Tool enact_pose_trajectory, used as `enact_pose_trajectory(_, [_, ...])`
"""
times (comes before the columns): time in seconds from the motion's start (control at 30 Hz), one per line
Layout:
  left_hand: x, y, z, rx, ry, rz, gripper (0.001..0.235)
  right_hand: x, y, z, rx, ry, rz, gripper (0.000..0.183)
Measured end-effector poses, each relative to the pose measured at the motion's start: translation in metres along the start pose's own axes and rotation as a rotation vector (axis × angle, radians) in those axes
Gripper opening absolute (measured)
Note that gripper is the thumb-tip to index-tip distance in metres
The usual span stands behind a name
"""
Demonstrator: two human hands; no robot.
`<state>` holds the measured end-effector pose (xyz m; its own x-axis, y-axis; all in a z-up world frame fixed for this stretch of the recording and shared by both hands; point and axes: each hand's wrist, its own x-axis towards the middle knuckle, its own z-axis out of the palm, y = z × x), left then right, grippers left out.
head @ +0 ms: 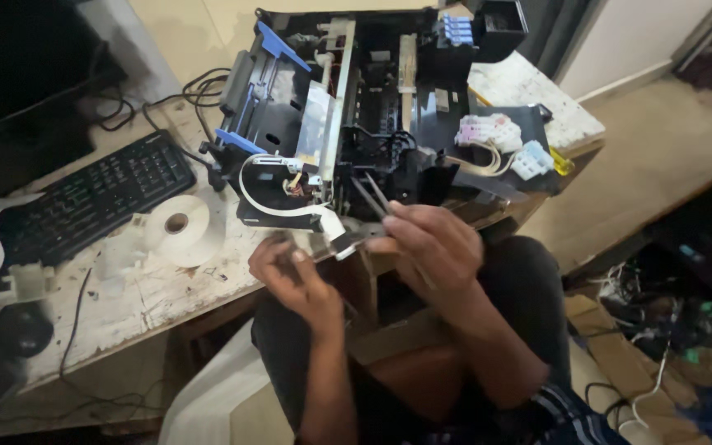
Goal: The person uses a screwdriver to adjust internal components of a disassembled printer, then routes a white ribbon cable through the mechanism and connects it to a black module. The person continues to adjust the cable and module placement within the printer chassis.
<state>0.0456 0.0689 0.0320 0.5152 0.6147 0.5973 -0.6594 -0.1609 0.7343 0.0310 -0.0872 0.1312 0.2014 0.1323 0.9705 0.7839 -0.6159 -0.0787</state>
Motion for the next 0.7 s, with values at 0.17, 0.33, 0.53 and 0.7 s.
enact_pose_trajectory(0.17, [-0.004, 0.005, -0.016, 0.041, -0.033, -0.101, 0.019, -0.024, 0.061, -0.056, -0.149, 0.042, -0.016, 0.029])
enact_pose_trajectory(0.33, [-0.009, 0.021, -0.033, 0.111, -0.098, -0.153, 0.018, -0.036, 0.184, -0.105, 0.484, 0.343, 0.691, 0.027])
enact_pose_trajectory(0.53, [-0.005, 0.04, -0.025, 0.576, -0.222, 0.11, 0.028, -0.04, 0.301, -0.112, -0.008, -0.201, 0.676, 0.023])
enact_pose_trajectory(0.7, [-0.015, 0.044, 0.001, 0.8, -0.231, 0.413, 0.047, -0.04, 0.352, -0.101, -0.087, -0.457, 0.601, 0.034])
